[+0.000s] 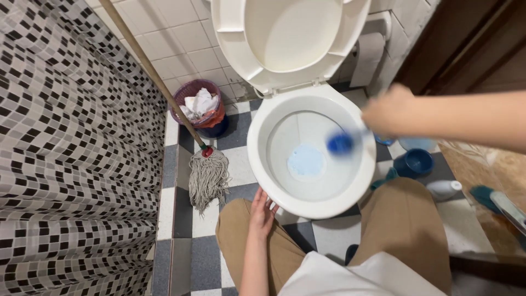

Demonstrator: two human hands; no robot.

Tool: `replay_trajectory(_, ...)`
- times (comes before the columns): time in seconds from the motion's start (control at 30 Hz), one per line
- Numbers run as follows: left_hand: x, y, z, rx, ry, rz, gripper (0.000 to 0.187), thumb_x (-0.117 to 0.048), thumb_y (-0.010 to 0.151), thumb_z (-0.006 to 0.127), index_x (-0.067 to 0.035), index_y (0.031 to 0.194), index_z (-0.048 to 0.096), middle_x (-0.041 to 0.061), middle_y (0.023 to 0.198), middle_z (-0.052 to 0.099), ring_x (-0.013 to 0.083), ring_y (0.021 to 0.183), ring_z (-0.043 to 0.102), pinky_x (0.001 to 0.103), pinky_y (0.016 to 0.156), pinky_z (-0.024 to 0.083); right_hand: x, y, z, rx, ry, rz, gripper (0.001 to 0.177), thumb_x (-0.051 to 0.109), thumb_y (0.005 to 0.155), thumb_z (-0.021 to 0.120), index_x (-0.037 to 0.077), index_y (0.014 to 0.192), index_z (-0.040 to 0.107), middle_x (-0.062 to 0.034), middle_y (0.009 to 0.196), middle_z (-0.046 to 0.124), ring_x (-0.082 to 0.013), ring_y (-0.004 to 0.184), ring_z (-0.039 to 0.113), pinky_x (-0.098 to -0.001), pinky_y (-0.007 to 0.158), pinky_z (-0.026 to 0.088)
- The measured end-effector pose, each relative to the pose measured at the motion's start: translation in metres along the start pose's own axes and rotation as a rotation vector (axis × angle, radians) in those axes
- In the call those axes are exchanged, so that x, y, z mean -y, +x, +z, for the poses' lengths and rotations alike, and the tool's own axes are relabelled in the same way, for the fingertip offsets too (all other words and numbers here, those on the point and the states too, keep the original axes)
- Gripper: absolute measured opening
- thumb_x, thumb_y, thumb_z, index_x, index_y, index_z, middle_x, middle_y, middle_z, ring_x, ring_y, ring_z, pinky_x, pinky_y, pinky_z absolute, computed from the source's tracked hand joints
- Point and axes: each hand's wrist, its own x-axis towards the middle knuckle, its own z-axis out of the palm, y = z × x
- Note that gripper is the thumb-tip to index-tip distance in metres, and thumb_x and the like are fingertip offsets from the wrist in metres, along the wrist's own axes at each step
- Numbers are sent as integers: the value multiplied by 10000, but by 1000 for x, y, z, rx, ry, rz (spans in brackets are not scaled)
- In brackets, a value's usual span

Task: Cleaning the toilet bowl with a brush and wiping the exterior with a cloth.

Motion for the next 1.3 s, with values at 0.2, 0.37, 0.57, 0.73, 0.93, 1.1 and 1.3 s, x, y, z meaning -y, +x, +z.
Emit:
replay_trajectory(0.2, 2, 2, -3, -2, -33, -9, 567, -273, 935, 714, -243, 1471, 533, -18, 1241, 664, 219, 1068, 660, 452, 905, 569, 35, 5, -34, 927, 173, -468, 500, -74, 758, 719, 133, 1207, 646, -94, 1081, 706, -274, 920, 705, -344, 664, 588)
replay_trajectory(0.37, 0, -1, 0, -4, 23, -21, 561, -316, 957, 688, -266, 1492, 524, -43, 1250, 678, 186, 1098, 651, 424, 912, 553, 153, 44, 68, 489, 790, 19, 173, 152, 899, 675, 35, 981, 772, -169, 825, 757, -336, 813, 780, -560, 692, 600)
replay_trajectory(0.57, -3, -4, 4, -34, 27, -32, 577, -340, 929, 712, -296, 1479, 543, -30, 1266, 685, 208, 1111, 630, 434, 904, 544, 257, 98, 143, 366, 778, 148, 174, 11, 897, 625, 16, 849, 793, -161, 773, 760, -346, 817, 783, -584, 647, 585)
replay_trajectory(0.73, -4, -17, 21, -88, 36, -37, 560, -340, 903, 711, -269, 1442, 575, -66, 1288, 672, 159, 1127, 604, 361, 840, 485, 250, 93, 129, 322, 701, 161, 213, 51, 900, 587, 85, 925, 796, -123, 849, 762, -346, 838, 766, -542, 649, 589)
replay_trajectory(0.93, -15, -12, 29, -120, 15, -84, 728, -346, 823, 722, -215, 1504, 502, 8, 1304, 649, 233, 1158, 552, 402, 882, 428, 225, 110, 171, 471, 608, 159, 316, 105, 911, 529, 210, 1097, 761, 0, 1086, 758, -278, 978, 762, -428, 690, 603)
replay_trajectory(1.1, 5, 6, -2, -31, 23, -15, 588, -397, 927, 733, -289, 1471, 539, -48, 1329, 621, 235, 1204, 560, 447, 933, 529, 180, 45, 117, 242, 588, -4, 173, 46, 893, 641, 34, 816, 796, -170, 721, 731, -328, 708, 758, -599, 574, 561)
replay_trajectory(1.3, 3, 3, -4, -11, 11, -22, 598, -384, 919, 748, -283, 1471, 540, -29, 1306, 629, 251, 1193, 568, 499, 974, 521, 105, 64, -73, 215, 497, -286, 178, 79, 911, 636, 85, 850, 803, -167, 795, 754, -343, 807, 768, -595, 671, 592)
